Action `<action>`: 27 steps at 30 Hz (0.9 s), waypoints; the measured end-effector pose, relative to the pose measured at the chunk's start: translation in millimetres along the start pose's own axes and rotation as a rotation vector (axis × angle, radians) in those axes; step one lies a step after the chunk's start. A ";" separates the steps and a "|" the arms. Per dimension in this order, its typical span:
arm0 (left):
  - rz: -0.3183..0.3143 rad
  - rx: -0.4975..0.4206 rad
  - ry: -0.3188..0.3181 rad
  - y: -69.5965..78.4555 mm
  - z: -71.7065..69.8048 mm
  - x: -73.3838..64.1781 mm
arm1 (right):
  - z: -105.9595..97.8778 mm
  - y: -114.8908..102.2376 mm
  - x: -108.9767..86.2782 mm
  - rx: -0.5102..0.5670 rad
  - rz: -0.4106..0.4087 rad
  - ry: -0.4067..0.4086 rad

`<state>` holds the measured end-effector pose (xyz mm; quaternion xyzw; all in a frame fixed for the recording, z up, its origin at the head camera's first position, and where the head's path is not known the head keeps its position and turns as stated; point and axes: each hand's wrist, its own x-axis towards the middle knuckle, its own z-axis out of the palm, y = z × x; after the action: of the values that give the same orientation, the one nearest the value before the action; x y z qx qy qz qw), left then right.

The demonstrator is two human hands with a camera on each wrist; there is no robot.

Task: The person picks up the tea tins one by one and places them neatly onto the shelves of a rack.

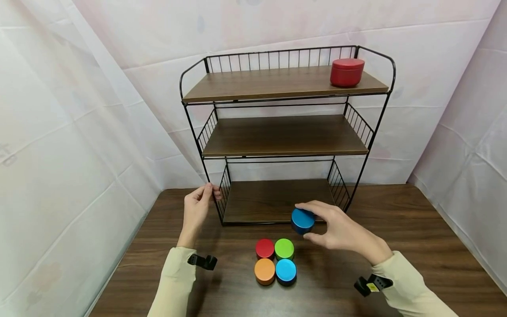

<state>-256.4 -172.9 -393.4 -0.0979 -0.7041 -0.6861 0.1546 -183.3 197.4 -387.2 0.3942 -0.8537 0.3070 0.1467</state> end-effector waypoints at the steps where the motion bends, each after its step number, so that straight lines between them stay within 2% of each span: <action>1: -0.006 0.002 0.004 0.2 -0.1 -0.1 | -1.8 -1.4 3.4 -0.004 -0.007 0.004; 10: -0.038 0.003 0.005 1.7 -0.1 -0.4 | -14.3 -14.4 33.5 -0.017 -0.025 0.012; 16: -0.038 0.026 0.005 2.8 1.0 0.0 | -20.1 -18.2 46.7 -0.015 -0.086 0.040; 27: -0.060 0.013 0.016 1.1 -0.1 1.4 | -42.0 -30.4 67.3 -0.040 -0.122 0.039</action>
<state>-257.2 -173.0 -391.9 -0.0701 -0.7099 -0.6867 0.1400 -203.2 169.8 -309.4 0.4363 -0.8311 0.2882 0.1894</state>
